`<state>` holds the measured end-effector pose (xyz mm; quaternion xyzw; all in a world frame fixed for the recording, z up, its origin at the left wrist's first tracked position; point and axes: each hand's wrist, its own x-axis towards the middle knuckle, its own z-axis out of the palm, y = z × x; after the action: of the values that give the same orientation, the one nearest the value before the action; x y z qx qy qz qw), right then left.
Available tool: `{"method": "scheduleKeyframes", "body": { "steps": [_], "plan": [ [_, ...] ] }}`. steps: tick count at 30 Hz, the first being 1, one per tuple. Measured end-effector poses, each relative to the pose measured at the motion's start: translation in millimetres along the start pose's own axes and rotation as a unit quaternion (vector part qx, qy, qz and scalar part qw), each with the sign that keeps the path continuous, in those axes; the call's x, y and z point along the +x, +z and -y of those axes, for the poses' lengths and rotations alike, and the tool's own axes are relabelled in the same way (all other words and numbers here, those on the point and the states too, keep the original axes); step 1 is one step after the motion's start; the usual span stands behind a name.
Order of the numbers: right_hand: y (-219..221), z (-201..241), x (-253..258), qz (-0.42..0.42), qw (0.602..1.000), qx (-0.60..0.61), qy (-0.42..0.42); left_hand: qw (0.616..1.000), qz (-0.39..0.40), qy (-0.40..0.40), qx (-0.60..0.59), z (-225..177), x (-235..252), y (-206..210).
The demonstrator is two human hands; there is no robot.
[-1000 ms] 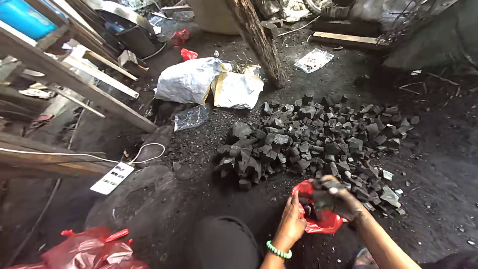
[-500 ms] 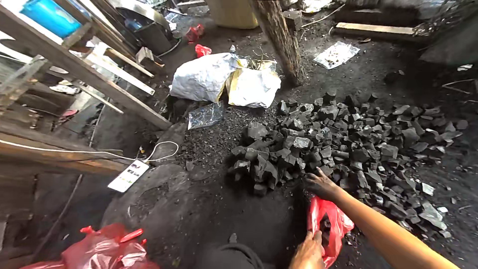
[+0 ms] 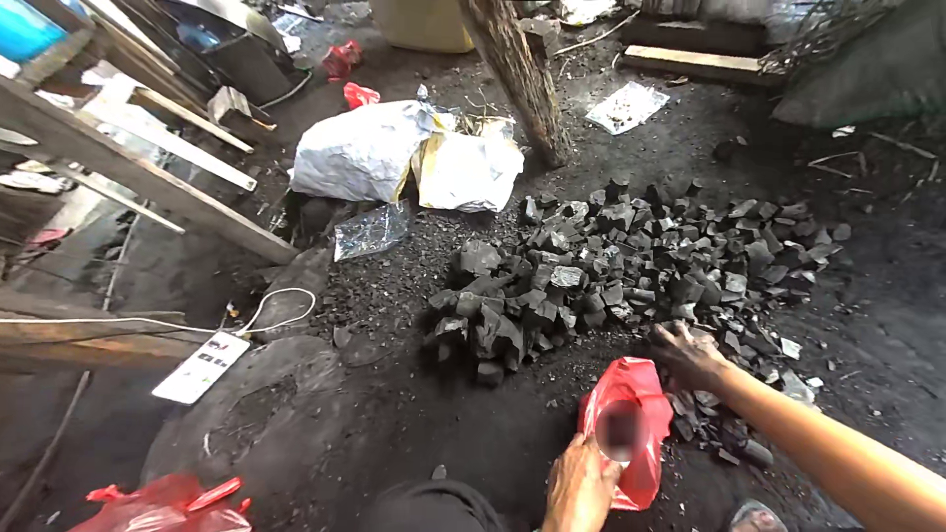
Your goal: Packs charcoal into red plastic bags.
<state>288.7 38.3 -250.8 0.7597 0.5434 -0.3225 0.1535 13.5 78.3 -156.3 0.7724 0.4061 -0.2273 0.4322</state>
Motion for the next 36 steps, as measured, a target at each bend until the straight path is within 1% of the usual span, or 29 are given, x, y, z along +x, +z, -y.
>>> {"method": "scheduleKeyframes", "body": {
  "steps": [2,4,8,10,12,15,16,17,19,20,22,24,25,27,28,29,30,31,32,33,34,35,36],
  "plan": [
    [1,5,-10,0.001,1.000,0.005,0.017,0.999,-0.038,0.001,0.021,-1,1,0],
    [-3,0,-15,-0.004,0.999,0.031,0.044,0.998,-0.059,0.001,0.035,-1,1,0],
    [1,-37,0,0.007,0.992,0.050,0.116,0.996,-0.084,0.017,0.010,3,3,3],
    [6,-44,5,0.011,0.992,0.044,0.116,0.996,-0.083,0.030,-0.019,5,6,4],
    [11,-44,3,0.009,0.995,0.038,0.093,0.997,-0.069,0.029,-0.031,3,6,3],
    [15,-46,-10,-0.040,0.994,0.075,0.074,0.997,-0.063,0.026,-0.030,0,7,2],
    [16,-50,-18,-0.076,0.988,0.113,0.076,0.997,-0.069,0.030,-0.035,0,8,2],
    [19,-55,-26,-0.131,0.976,0.160,0.073,0.996,-0.074,0.034,-0.041,-1,9,2],
    [27,-66,-40,-0.246,0.932,0.258,0.064,0.995,-0.083,0.039,-0.047,-3,11,2],
    [28,-68,-46,-0.289,0.900,0.318,0.066,0.994,-0.086,0.044,-0.050,-4,13,3],
    [30,-66,-57,-0.349,0.815,0.457,0.069,0.992,-0.088,0.063,-0.062,-5,16,5],
    [30,-49,-68,-0.376,0.714,0.585,0.078,0.991,-0.077,0.071,-0.085,-6,18,5],
    [29,-36,-73,-0.387,0.654,0.646,0.071,0.990,-0.072,0.070,-0.095,-8,19,5],
    [28,-2,-83,-0.394,0.525,0.755,0.015,0.989,-0.070,0.069,-0.112,-11,21,6],
    [29,16,-86,-0.383,0.483,0.787,-0.023,0.988,-0.069,0.068,-0.119,-12,22,6],
    [33,31,-87,-0.365,0.476,0.798,-0.057,0.987,-0.068,0.067,-0.128,-12,24,6],
    [39,45,-86,-0.345,0.504,0.787,-0.087,0.986,-0.066,0.067,-0.136,-13,25,6],
    [44,56,-83,-0.322,0.571,0.747,-0.110,0.986,-0.064,0.065,-0.140,-14,25,5],
    [49,62,-78,-0.291,0.670,0.671,-0.127,0.986,-0.062,0.064,-0.142,-14,26,3],
    [51,65,-73,-0.233,0.795,0.542,-0.137,0.987,-0.060,0.062,-0.139,-14,26,3],
    [48,68,-69,-0.146,0.898,0.392,-0.137,0.988,-0.059,0.059,-0.132,-14,26,3],
    [40,73,-67,-0.055,0.953,0.270,-0.124,0.990,-0.059,0.056,-0.119,-14,25,3],
    [34,73,-66,-0.008,0.966,0.228,-0.120,0.991,-0.060,0.054,-0.104,-14,23,3]
  ]
}}
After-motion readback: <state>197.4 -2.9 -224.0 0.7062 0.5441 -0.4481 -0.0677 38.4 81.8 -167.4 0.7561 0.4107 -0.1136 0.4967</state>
